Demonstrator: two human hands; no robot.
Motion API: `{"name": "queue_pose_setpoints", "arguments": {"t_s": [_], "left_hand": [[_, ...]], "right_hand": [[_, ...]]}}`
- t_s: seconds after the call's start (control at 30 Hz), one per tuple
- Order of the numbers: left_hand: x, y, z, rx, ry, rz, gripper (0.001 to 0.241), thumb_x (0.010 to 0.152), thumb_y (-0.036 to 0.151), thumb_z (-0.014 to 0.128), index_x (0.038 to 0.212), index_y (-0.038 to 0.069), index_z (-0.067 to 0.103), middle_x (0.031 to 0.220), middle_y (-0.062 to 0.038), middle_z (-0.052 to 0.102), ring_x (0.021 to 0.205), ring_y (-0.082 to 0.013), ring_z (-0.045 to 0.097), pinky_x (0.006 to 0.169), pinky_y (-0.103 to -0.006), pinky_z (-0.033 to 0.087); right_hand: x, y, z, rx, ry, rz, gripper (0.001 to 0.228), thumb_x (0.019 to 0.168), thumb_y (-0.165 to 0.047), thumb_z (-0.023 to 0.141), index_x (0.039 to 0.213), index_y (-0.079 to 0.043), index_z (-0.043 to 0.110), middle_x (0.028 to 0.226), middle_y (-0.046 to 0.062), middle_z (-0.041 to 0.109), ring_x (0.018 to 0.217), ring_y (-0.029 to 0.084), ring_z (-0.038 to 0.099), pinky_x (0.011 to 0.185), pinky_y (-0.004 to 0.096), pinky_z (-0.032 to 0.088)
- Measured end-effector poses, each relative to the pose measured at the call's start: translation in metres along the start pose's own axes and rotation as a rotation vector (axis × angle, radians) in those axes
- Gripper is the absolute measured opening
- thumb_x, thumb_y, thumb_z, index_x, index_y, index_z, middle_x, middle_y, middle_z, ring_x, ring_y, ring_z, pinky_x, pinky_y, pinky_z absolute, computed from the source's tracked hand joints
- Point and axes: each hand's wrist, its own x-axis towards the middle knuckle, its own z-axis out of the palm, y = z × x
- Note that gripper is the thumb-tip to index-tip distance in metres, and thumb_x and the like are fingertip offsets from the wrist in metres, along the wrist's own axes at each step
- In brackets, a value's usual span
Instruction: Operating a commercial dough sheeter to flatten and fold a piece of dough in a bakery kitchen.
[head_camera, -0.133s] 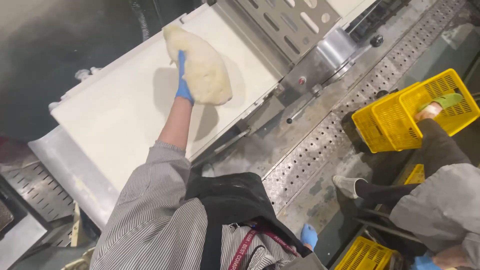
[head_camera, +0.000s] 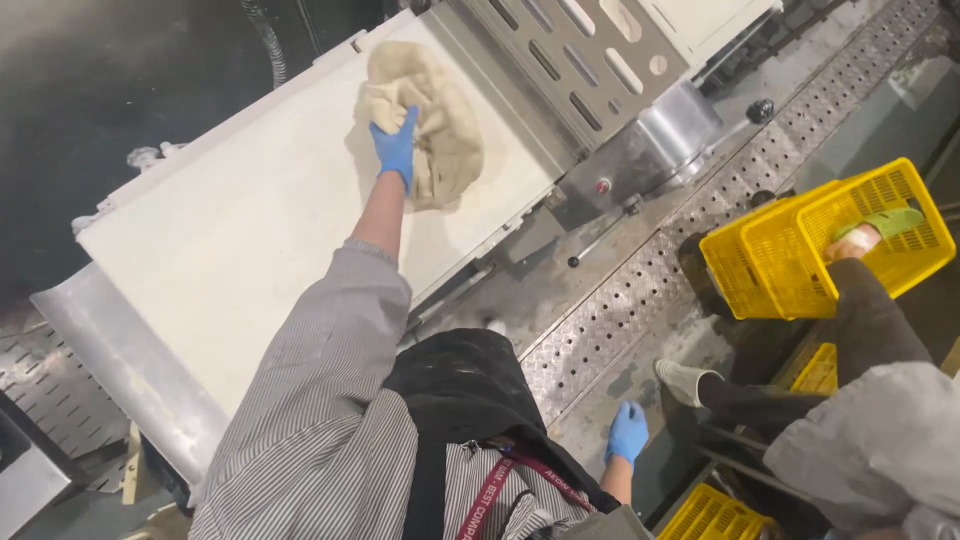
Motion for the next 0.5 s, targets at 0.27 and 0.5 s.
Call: {"name": "queue_pose_setpoints", "arguments": {"t_s": [0.27, 0.5], "left_hand": [[0.012, -0.088, -0.045, -0.205, 0.177, -0.249, 0.085, 0.079, 0.039, 0.085, 0.146, -0.001, 0.051, 0.139, -0.016, 0.064, 0.119, -0.0255, 0.065, 0.101, -0.0372, 0.054], [-0.13, -0.018, -0.033, 1.016, 0.1, 0.482, 0.077, 0.086, 0.054, 0.077, 0.144, 0.008, 0.056, 0.149, -0.018, 0.053, 0.139, -0.0345, 0.048, 0.115, -0.053, 0.034]], "right_hand": [[0.237, -0.372, -0.031, 0.609, 0.01, -0.701, 0.033, 0.108, -0.014, 0.057, 0.136, 0.003, 0.061, 0.136, 0.016, 0.065, 0.125, 0.026, 0.063, 0.11, 0.039, 0.049], [0.303, -0.604, -0.029, 1.223, -0.706, -0.858, 0.068, 0.103, -0.049, 0.055, 0.155, -0.009, 0.038, 0.159, 0.012, 0.043, 0.151, 0.025, 0.039, 0.127, 0.046, 0.033]]}}
